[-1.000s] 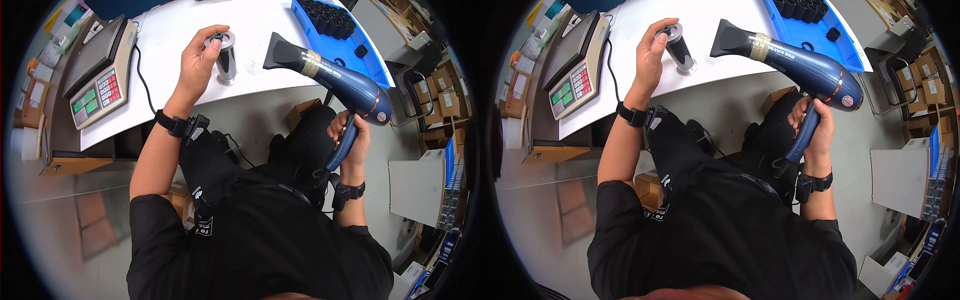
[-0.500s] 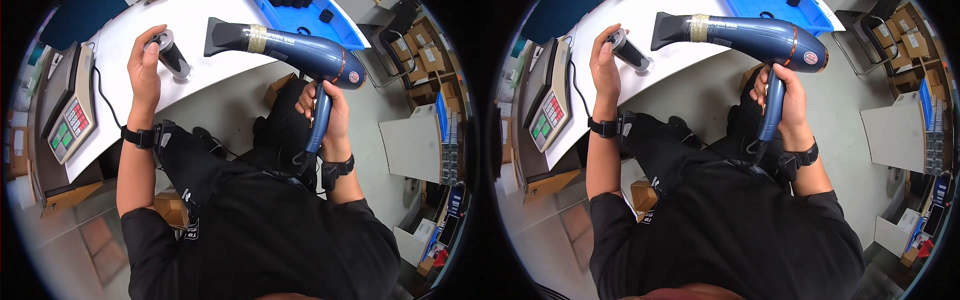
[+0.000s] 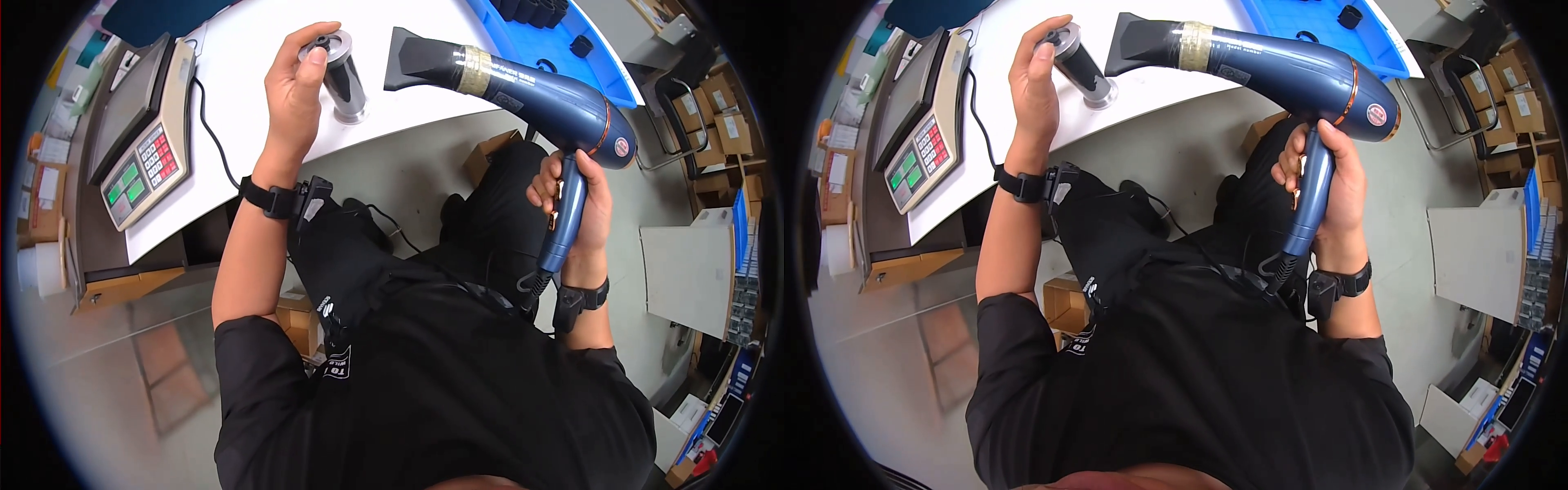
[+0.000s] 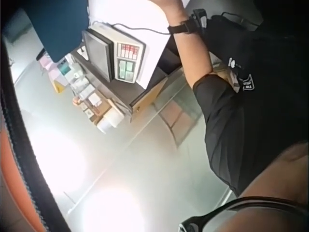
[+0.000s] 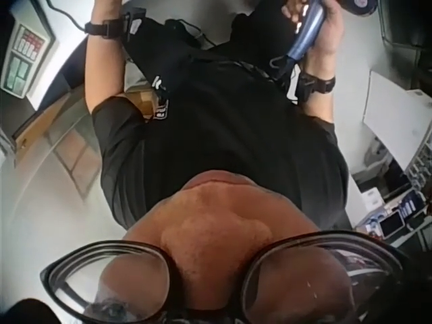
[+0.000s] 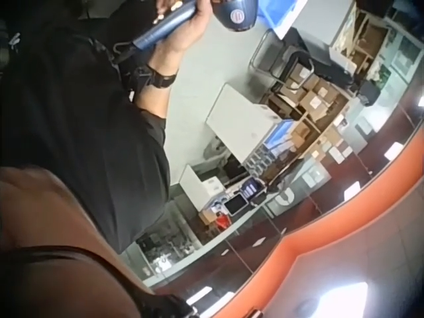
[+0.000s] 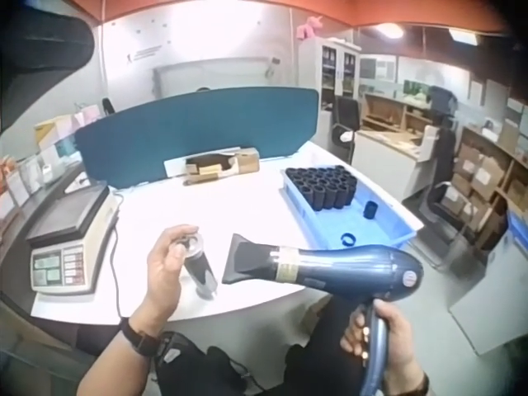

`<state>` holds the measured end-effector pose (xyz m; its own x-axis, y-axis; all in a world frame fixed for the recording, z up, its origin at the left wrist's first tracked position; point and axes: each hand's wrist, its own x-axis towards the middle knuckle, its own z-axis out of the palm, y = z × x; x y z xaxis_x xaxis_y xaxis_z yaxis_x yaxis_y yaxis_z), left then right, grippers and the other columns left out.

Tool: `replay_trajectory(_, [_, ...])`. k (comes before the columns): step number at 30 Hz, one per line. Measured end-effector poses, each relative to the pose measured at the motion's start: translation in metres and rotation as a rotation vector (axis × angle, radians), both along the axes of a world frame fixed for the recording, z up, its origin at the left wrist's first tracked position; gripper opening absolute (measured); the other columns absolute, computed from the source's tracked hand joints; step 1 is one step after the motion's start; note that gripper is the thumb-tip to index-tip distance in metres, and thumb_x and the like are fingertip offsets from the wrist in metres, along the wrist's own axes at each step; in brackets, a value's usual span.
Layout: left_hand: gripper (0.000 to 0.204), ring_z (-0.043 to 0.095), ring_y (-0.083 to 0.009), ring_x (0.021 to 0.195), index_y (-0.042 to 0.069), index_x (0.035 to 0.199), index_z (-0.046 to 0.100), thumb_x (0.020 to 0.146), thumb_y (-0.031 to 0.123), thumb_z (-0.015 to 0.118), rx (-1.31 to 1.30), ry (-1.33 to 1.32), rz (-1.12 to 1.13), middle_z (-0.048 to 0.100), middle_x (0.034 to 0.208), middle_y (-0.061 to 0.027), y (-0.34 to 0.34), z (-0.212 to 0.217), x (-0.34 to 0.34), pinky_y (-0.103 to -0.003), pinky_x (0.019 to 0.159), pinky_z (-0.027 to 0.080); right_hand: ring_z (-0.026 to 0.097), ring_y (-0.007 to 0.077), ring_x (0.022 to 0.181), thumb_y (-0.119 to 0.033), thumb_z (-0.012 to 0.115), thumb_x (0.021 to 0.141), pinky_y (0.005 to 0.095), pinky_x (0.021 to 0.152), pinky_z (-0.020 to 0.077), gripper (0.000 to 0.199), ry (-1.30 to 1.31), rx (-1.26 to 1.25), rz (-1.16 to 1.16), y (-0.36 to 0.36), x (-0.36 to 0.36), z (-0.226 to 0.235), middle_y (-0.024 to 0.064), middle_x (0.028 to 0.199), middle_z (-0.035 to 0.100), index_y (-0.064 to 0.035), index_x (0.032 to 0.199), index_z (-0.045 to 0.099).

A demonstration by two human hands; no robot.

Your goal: The recorder is assembling and heat-treating small electronic components using a hair dryer and metal cylinders at a manual workstation.

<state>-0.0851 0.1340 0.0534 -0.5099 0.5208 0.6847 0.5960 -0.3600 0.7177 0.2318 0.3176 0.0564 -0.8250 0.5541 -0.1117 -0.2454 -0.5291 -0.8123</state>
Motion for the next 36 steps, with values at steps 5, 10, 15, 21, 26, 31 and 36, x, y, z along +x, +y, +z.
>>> replay_trajectory(5, [0.039,0.040,-0.0033,0.073,0.008,0.130,0.067,0.102,0.034,0.057,0.002,-0.008,0.008,0.055,0.084,0.0054,-0.001,0.000,-0.002,-0.021,0.067,0.033,0.049,0.0155,0.052,-0.041,0.045,0.105,0.0321,0.060,0.0411,0.043,-0.030,0.019,0.030,-0.005,-0.009,0.007,0.0052,0.067,0.047,-0.0030,0.087,0.053])
replay_trajectory(10, [0.039,0.040,-0.0033,0.073,0.008,0.129,0.067,0.102,0.034,0.056,0.008,-0.008,0.017,0.055,0.083,0.0054,0.002,0.003,0.002,-0.021,0.066,0.033,0.049,0.0148,0.051,-0.042,0.045,0.106,0.0311,0.061,0.0417,0.044,-0.054,0.050,0.021,-0.008,-0.011,0.013,0.0048,0.066,0.047,-0.0030,0.087,0.054])
replay_trajectory(15, [0.039,0.041,-0.0035,0.073,0.008,0.129,0.067,0.101,0.035,0.056,0.053,0.007,0.010,0.055,0.084,0.0052,0.003,-0.002,-0.002,-0.021,0.066,0.034,0.049,0.0140,0.051,-0.042,0.045,0.106,0.0307,0.061,0.0417,0.044,-0.062,0.064,0.011,-0.012,-0.016,0.017,0.0044,0.066,0.047,-0.0032,0.086,0.054])
replay_trajectory(21, [0.039,0.041,-0.0038,0.072,0.008,0.128,0.067,0.101,0.035,0.057,0.028,-0.033,-0.004,0.057,0.085,0.0046,0.002,-0.002,-0.002,-0.021,0.067,0.034,0.049,0.0135,0.050,-0.042,0.045,0.106,0.0304,0.060,0.0415,0.044,-0.060,0.066,0.025,-0.012,-0.014,0.017,0.0042,0.066,0.047,-0.0035,0.086,0.053])
replay_trajectory(26, [0.040,0.041,-0.0039,0.072,0.007,0.128,0.067,0.101,0.034,0.057,0.028,-0.037,0.003,0.057,0.085,0.0044,0.003,0.000,0.000,-0.022,0.067,0.034,0.049,0.0132,0.050,-0.042,0.045,0.106,0.0301,0.060,0.0413,0.044,-0.060,0.071,0.030,-0.012,-0.017,0.018,0.0039,0.066,0.047,-0.0036,0.086,0.053])
replay_trajectory(31, [0.039,0.041,-0.0038,0.073,0.006,0.128,0.067,0.101,0.033,0.057,0.034,-0.035,0.000,0.057,0.085,0.0041,0.003,0.000,0.001,-0.022,0.067,0.034,0.049,0.0133,0.050,-0.042,0.045,0.106,0.0298,0.060,0.0416,0.044,-0.078,0.077,0.031,-0.015,-0.017,0.018,0.0039,0.066,0.047,-0.0036,0.086,0.054])
replay_trajectory(36, [0.038,0.042,-0.0038,0.074,0.006,0.128,0.066,0.102,0.032,0.056,0.042,-0.074,-0.013,0.058,0.087,0.0034,0.004,-0.005,-0.001,-0.021,0.067,0.034,0.050,0.0134,0.049,-0.041,0.045,0.106,0.0300,0.060,0.0424,0.044,-0.087,0.065,0.027,-0.014,-0.017,0.016,0.0042,0.066,0.048,-0.0034,0.086,0.054])
